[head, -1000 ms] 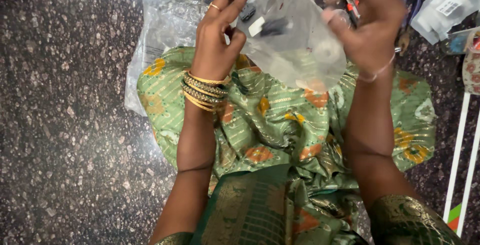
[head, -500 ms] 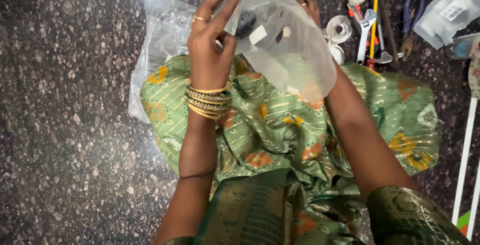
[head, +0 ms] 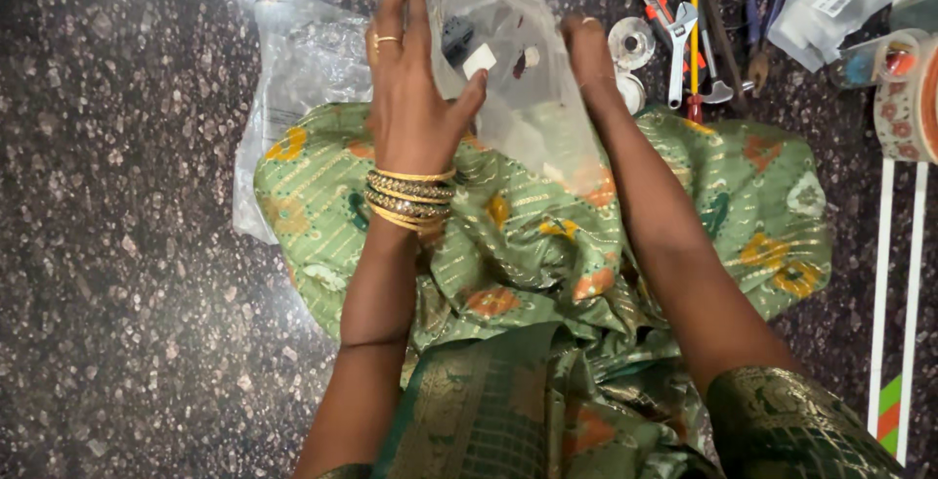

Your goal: The person sits on the floor and organizes various small items, including plastic containers, tools, and hardware parts, into a clear plastic bag. They pick up items from the floor and place them into the bag one by one.

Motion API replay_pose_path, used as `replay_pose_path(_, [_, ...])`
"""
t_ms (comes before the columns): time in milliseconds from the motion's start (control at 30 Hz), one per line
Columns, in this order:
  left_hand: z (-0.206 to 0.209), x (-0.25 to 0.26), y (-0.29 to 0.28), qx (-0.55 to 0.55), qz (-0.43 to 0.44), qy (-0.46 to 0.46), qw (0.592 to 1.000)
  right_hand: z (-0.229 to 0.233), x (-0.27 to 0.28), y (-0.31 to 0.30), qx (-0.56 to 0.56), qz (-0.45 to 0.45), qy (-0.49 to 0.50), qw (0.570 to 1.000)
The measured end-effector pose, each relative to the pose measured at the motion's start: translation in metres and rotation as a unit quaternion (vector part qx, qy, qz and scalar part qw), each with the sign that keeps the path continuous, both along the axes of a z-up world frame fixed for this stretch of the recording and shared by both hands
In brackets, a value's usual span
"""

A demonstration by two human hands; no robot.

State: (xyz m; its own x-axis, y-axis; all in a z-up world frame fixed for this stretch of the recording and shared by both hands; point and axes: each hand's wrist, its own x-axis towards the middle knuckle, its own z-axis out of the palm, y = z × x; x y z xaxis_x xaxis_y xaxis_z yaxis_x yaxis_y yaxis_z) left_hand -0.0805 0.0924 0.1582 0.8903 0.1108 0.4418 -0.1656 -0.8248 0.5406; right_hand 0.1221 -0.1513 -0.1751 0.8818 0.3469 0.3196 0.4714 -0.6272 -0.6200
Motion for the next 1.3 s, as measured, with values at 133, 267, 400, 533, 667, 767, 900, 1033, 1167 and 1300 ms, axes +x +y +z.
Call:
replay_pose_path(133, [-0.001,-0.007,-0.002,-0.055,-0.062,0.016,0.996,0.087,-0.001,-0.013,0.364,-0.052,0.122,0.922])
replay_pose_path(267, [0.001,-0.01,-0.001,-0.089,-0.089,0.032,0.992,0.245,-0.059,-0.034,0.547,0.006,0.037,0.836])
replay_pose_path(400, [0.007,-0.011,-0.001,-0.131,-0.111,0.055,0.984,0.355,-0.126,-0.008,0.382,0.161,0.018,0.91])
replay_pose_path(533, [0.006,-0.01,-0.001,-0.146,-0.142,0.037,0.978,0.369,-0.135,0.014,0.187,0.189,-0.095,0.959])
replay_pose_path(667, [0.003,-0.011,-0.003,-0.222,-0.148,0.067,0.961,0.304,-0.106,-0.023,0.288,0.072,-0.043,0.954])
replay_pose_path(767, [-0.002,-0.008,-0.007,-0.218,-0.141,0.059,0.964,0.219,-0.056,-0.074,0.391,0.02,0.069,0.918])
replay_pose_path(900, [-0.012,-0.007,-0.008,-0.199,-0.118,0.041,0.972,0.077,-0.033,-0.135,-0.086,-0.025,0.069,0.994])
replay_pose_path(1033, [-0.02,-0.002,-0.011,-0.209,-0.091,0.011,0.974,0.003,-0.045,-0.124,-0.296,0.025,0.152,0.943])
replay_pose_path(1167, [-0.017,0.001,-0.018,-0.259,-0.095,-0.031,0.961,0.009,-0.024,-0.085,-0.178,0.003,0.076,0.981])
replay_pose_path(1300, [-0.019,0.001,-0.021,-0.315,-0.101,-0.029,0.943,0.021,-0.014,-0.074,-0.164,-0.043,0.069,0.983])
